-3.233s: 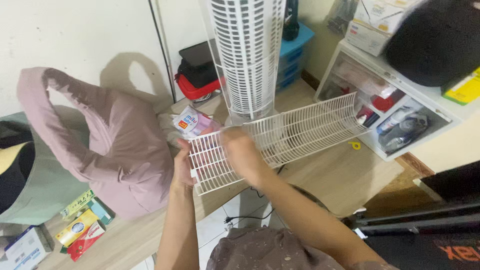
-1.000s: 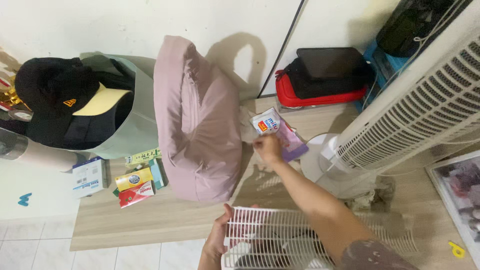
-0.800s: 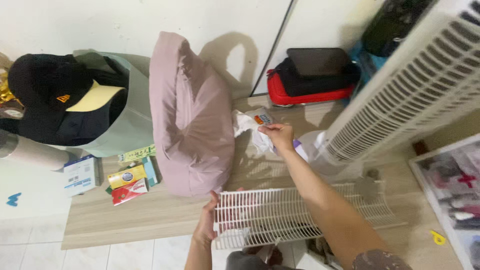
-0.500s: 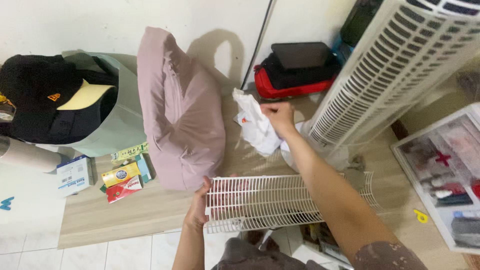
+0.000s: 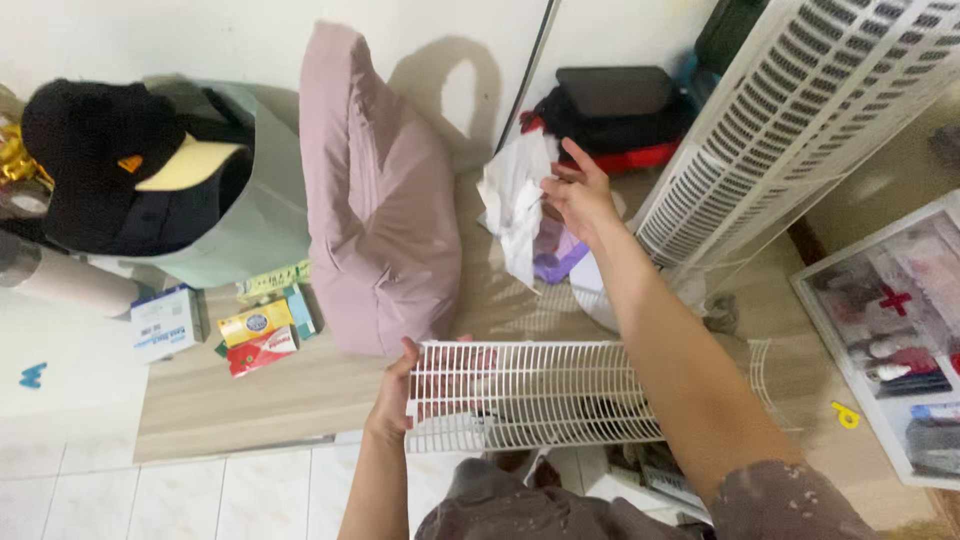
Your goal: The person wipes the front grille of a tower fan with a tissue, then detaches the rear grille panel and wipes its slats, then aligns and reattaches the grille panel onto the fan body and presses it into place.
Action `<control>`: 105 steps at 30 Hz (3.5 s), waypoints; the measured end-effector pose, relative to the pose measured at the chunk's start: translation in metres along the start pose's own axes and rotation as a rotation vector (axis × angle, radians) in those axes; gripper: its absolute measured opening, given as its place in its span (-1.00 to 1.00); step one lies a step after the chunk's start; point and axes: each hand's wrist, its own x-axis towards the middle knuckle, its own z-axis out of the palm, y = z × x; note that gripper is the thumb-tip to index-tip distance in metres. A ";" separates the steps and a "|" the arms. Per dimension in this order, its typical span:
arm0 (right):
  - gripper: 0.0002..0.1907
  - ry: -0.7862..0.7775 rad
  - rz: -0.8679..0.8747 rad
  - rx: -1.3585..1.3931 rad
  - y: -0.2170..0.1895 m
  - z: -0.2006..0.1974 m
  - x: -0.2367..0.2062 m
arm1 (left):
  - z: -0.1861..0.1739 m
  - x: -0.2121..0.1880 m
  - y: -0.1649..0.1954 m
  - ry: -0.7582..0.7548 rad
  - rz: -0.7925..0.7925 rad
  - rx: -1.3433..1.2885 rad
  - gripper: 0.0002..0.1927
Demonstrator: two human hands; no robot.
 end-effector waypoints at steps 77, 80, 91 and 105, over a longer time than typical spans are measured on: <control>-0.45 0.691 -0.444 -1.615 -0.089 -0.289 -0.390 | 0.048 0.071 -0.009 -0.264 -0.171 0.097 0.05; -0.58 0.400 -0.616 -1.636 -0.087 -0.303 -0.361 | 0.033 0.071 -0.001 -0.322 -0.173 0.021 0.04; -0.40 0.683 -0.193 -1.299 -0.094 -0.331 -0.314 | 0.001 0.028 0.029 -0.127 -0.107 0.087 0.06; -0.62 0.595 0.059 -1.507 0.007 -0.210 -0.316 | 0.022 0.071 -0.003 -0.034 -0.044 0.167 0.03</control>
